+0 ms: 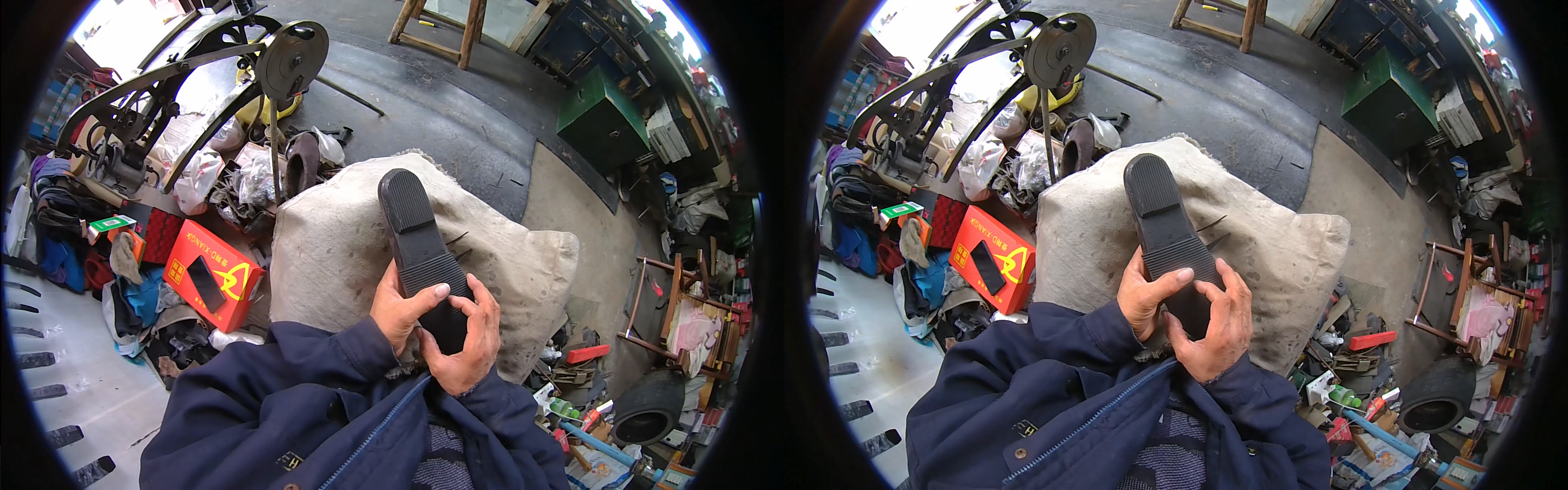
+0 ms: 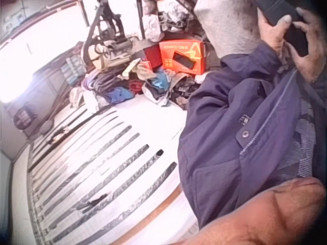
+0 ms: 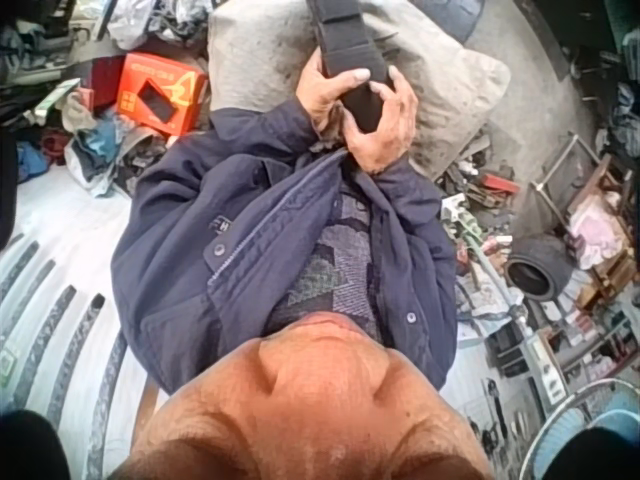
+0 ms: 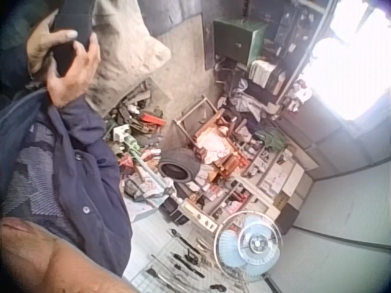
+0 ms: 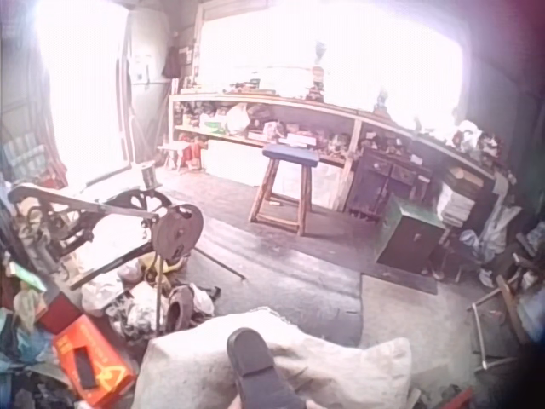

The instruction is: The person holds a dark slipper and uses shears to trim excess fabric along the upper edge. They repeatedly rotate the slipper, inspect the cut line, and make small adjustments while cutting.

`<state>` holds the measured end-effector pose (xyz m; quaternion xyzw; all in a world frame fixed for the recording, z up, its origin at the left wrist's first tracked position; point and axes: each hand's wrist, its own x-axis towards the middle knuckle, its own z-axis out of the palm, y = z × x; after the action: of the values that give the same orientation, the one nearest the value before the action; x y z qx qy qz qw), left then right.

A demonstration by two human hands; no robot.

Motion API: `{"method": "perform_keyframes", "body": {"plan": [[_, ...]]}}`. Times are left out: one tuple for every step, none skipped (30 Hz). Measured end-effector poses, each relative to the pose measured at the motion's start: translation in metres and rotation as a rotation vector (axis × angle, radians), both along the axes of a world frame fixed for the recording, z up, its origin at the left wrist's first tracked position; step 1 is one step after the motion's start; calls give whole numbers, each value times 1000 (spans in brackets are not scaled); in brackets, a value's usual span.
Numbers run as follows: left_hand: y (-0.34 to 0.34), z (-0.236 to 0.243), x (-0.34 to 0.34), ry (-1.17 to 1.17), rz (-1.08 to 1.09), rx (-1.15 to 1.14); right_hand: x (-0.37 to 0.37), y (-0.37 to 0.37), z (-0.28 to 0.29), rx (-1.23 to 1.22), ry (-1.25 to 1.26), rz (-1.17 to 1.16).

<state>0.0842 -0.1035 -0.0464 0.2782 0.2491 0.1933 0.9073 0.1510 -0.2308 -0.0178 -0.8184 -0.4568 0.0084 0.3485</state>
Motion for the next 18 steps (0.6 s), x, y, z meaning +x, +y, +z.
{"method": "perform_keyframes", "body": {"plan": [[0,0,0,-1,-7,-4,0,0,0,1,1,0],[0,0,0,2,-8,3,0,0,0,5,15,-7],[1,0,-1,3,-12,2,0,0,0,2,3,0],[1,-1,-1,5,-19,-8,0,0,0,4,4,0],[1,-1,-1,3,-19,1,0,0,0,11,18,-7],[1,-1,-1,1,-20,1,1,0,0,6,5,0],[1,-1,-1,3,-25,-9,1,0,0,6,4,0],[1,-1,-1,2,-23,0,1,0,0,10,17,-7],[1,-1,-1,4,-25,0,0,0,0,4,5,-2],[1,-1,-1,12,-32,-9,0,0,0,2,7,-4],[1,-1,-1,9,-32,1,0,0,1,3,21,-13],[1,0,-2,11,-37,2,0,0,1,0,10,-7],[1,0,-2,14,-42,2,0,0,1,-1,13,-7],[2,0,-2,16,-43,3,0,0,1,2,28,-15],[2,0,-2,18,-44,3,0,0,1,1,16,-9],[2,0,-2,19,-48,-4,0,0,0,3,18,-10],[2,0,-2,16,-49,3,0,1,0,10,34,-18],[2,0,-2,12,-53,3,0,1,0,7,23,-13]]}}
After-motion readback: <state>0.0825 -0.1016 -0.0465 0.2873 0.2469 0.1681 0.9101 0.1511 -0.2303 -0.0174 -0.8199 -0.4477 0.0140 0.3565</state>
